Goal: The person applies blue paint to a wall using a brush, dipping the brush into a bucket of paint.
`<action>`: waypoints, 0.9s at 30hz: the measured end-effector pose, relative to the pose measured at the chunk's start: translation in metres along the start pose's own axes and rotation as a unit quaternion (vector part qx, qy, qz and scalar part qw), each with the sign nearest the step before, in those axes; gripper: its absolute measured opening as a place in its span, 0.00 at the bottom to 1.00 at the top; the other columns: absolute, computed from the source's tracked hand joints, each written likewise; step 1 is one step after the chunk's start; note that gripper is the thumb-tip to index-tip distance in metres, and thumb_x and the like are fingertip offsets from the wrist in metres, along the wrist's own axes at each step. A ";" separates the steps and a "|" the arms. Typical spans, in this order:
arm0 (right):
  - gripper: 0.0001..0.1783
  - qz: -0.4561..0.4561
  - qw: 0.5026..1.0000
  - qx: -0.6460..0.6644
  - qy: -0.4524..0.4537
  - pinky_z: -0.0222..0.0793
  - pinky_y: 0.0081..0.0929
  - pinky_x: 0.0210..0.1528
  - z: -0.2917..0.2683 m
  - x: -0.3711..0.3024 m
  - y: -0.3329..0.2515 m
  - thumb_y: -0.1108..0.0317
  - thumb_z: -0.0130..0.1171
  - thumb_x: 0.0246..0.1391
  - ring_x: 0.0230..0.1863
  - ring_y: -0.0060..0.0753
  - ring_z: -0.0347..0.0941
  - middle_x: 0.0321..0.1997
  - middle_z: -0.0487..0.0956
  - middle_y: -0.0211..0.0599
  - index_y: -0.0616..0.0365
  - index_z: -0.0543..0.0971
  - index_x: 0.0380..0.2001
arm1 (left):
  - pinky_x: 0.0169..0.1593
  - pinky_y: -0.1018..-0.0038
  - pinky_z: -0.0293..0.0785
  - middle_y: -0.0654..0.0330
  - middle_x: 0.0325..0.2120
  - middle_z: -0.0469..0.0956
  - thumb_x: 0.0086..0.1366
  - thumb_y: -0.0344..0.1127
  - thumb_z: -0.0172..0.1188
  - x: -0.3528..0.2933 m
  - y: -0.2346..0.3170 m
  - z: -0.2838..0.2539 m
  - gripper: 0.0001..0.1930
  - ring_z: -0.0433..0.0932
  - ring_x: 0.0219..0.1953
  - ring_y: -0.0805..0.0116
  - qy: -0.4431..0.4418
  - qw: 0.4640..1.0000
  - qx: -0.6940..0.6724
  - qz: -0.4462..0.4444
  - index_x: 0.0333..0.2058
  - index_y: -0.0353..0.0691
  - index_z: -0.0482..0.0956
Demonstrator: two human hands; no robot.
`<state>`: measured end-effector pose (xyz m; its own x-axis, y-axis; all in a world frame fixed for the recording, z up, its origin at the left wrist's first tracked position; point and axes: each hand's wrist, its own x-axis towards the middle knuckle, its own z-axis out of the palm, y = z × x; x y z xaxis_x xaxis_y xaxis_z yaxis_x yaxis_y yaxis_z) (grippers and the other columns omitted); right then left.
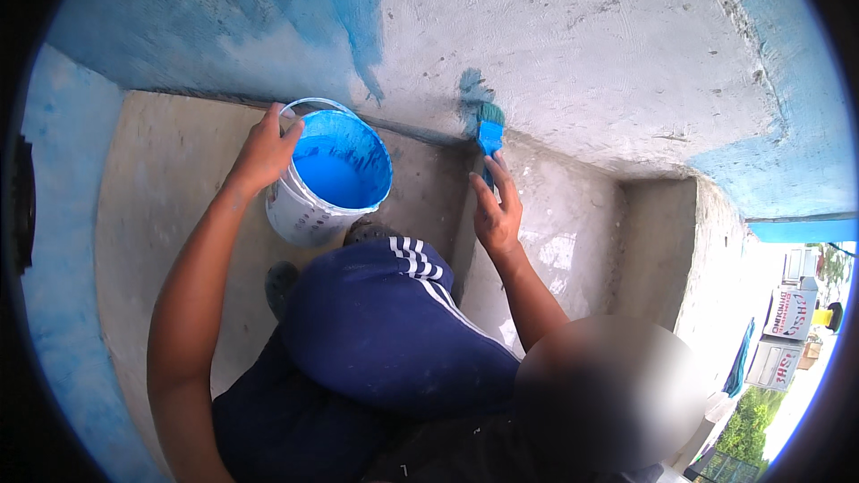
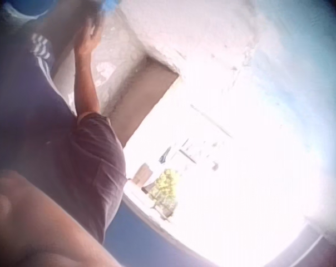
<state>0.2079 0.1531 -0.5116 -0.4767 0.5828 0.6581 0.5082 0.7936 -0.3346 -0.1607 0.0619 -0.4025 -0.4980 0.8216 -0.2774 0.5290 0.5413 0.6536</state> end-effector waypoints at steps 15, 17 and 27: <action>0.15 0.069 0.991 0.018 -0.113 0.77 0.43 0.53 0.016 0.020 0.020 0.80 0.59 0.54 0.53 0.56 0.78 0.55 0.80 0.46 0.56 0.82 0.45 | 0.28 0.62 0.75 0.49 0.27 0.79 0.72 0.42 0.55 -0.001 -0.005 -0.005 0.20 0.78 0.19 0.61 0.008 1.000 -0.009 -0.006 0.55 0.34 0.68; 0.18 0.030 0.998 0.019 -0.045 0.79 0.42 0.50 0.008 0.014 0.003 0.85 0.59 0.50 0.51 0.56 0.78 0.53 0.80 0.45 0.58 0.82 0.44 | 0.29 0.62 0.75 0.49 0.26 0.79 0.72 0.43 0.55 -0.004 -0.003 -0.008 0.20 0.79 0.19 0.60 0.003 1.000 -0.014 -0.011 0.55 0.34 0.68; 0.17 0.108 0.968 0.028 -0.223 0.77 0.45 0.51 0.035 0.034 0.033 0.77 0.58 0.52 0.50 0.54 0.79 0.54 0.80 0.42 0.55 0.82 0.46 | 0.38 0.57 0.77 0.43 0.31 0.81 0.72 0.45 0.54 0.012 -0.007 -0.003 0.22 0.82 0.24 0.52 0.004 0.998 0.048 0.050 0.55 0.34 0.67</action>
<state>0.1834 0.2049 -0.5235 -0.6323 0.7441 0.2157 0.5971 0.6455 -0.4763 -0.1726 0.0672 -0.4080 -0.4454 0.8708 -0.2081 0.6389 0.4720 0.6074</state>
